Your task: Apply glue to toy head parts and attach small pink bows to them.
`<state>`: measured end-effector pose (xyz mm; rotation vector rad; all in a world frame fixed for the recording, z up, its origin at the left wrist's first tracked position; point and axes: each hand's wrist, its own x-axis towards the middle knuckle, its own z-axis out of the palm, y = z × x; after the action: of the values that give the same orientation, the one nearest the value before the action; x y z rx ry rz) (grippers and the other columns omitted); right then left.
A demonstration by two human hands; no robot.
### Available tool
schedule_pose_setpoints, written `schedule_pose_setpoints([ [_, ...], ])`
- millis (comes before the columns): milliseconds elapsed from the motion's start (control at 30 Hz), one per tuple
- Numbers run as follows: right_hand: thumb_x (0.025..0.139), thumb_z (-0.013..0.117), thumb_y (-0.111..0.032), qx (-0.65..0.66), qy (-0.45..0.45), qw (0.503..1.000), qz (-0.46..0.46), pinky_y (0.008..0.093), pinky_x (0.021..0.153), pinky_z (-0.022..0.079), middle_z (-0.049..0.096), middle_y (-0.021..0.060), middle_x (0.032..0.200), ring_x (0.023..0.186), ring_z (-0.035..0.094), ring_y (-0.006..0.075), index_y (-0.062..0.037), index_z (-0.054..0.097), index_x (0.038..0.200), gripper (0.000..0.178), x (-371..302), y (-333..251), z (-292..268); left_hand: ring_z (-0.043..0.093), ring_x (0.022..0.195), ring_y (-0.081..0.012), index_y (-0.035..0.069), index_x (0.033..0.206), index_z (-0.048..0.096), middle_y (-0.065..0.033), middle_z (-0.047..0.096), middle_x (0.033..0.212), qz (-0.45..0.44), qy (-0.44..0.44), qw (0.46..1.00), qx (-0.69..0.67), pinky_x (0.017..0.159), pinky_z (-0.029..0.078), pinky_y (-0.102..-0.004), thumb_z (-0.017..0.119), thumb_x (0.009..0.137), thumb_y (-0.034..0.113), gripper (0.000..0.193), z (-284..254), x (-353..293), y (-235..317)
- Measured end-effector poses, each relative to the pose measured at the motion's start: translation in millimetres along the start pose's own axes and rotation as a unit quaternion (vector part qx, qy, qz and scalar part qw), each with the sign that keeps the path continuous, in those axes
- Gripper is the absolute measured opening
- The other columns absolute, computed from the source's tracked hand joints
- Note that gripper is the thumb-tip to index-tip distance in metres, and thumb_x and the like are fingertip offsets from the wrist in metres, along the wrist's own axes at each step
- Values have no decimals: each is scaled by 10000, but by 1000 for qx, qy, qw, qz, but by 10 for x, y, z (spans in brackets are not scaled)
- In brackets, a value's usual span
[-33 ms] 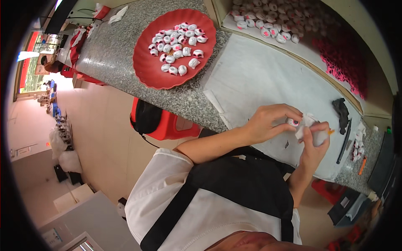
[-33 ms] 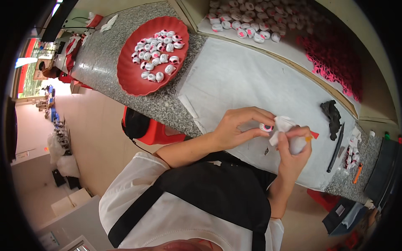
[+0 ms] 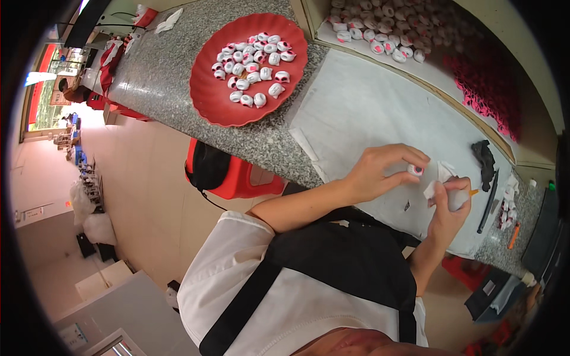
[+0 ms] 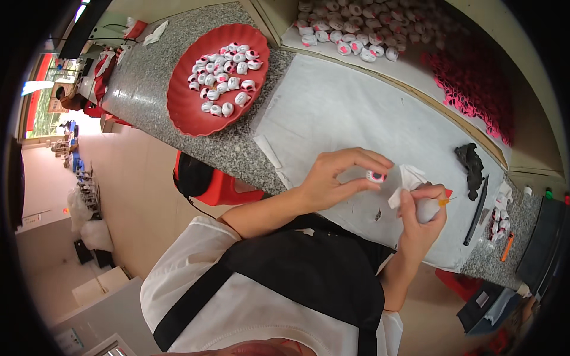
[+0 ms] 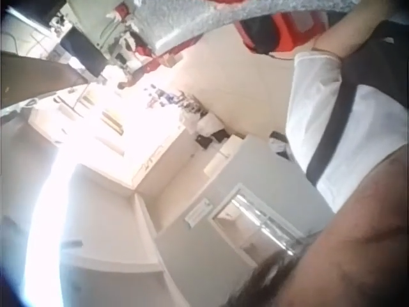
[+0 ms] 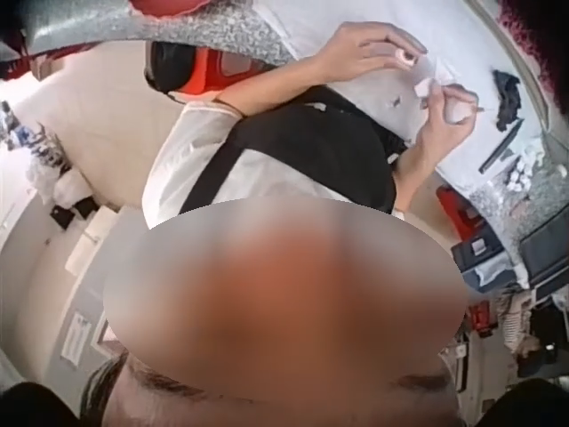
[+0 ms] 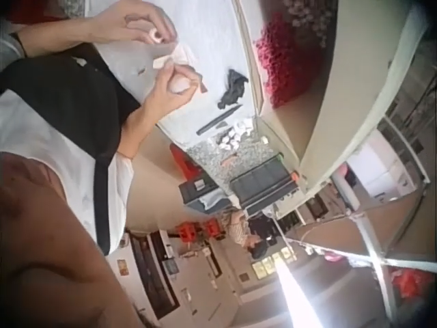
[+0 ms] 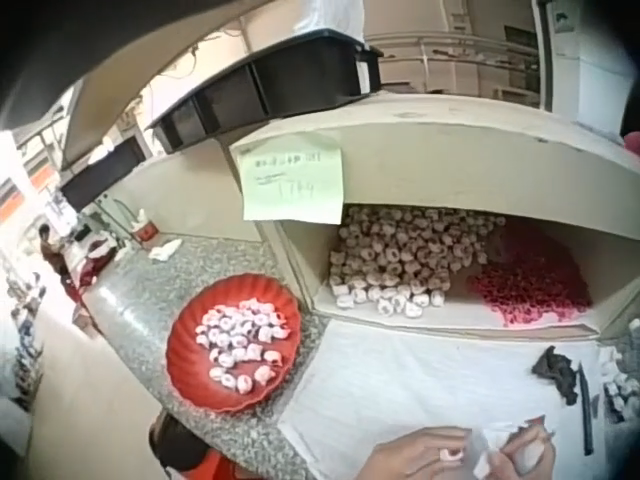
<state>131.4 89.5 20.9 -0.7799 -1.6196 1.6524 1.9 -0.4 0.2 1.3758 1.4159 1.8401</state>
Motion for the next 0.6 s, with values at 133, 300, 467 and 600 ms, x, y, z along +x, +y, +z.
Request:
schedule_pose_setpoints([
  [133, 684, 541, 17, -166, 49, 985, -13, 166, 422, 257, 430, 10, 641, 479, 350, 47, -8, 488, 782, 114, 37, 19, -212, 505, 917, -185, -11, 941, 483, -149, 491, 1031, -116, 33, 983, -140, 786, 420, -286, 545, 695, -60, 259, -144, 15, 19],
  [300, 688, 543, 5, -74, 75, 994, 25, 170, 427, 266, 437, 9, 642, 473, 355, 48, -4, 510, 802, 120, 39, 34, -163, 512, 903, -196, -12, 934, 447, -174, 471, 1049, -110, 56, 982, -141, 759, 427, -289, 511, 710, -78, 242, -203, 44, -6],
  [467, 685, 542, 0, -23, 43, 998, 47, 175, 431, 279, 444, 13, 649, 471, 359, 52, -2, 511, 791, 111, 4, 103, -197, 514, 870, -175, -8, 924, 467, -171, 477, 1041, -111, 65, 979, -161, 750, 421, -284, 510, 721, -52, 212, -184, 60, -14],
  [600, 680, 541, 0, -24, 44, 996, 69, 176, 436, 285, 451, 15, 648, 470, 362, 52, -3, 507, 785, 110, -27, 110, -184, 486, 849, -128, -17, 903, 512, -128, 502, 1004, -77, 119, 989, -51, 748, 389, -238, 502, 722, -55, 185, -536, 21, 159],
])
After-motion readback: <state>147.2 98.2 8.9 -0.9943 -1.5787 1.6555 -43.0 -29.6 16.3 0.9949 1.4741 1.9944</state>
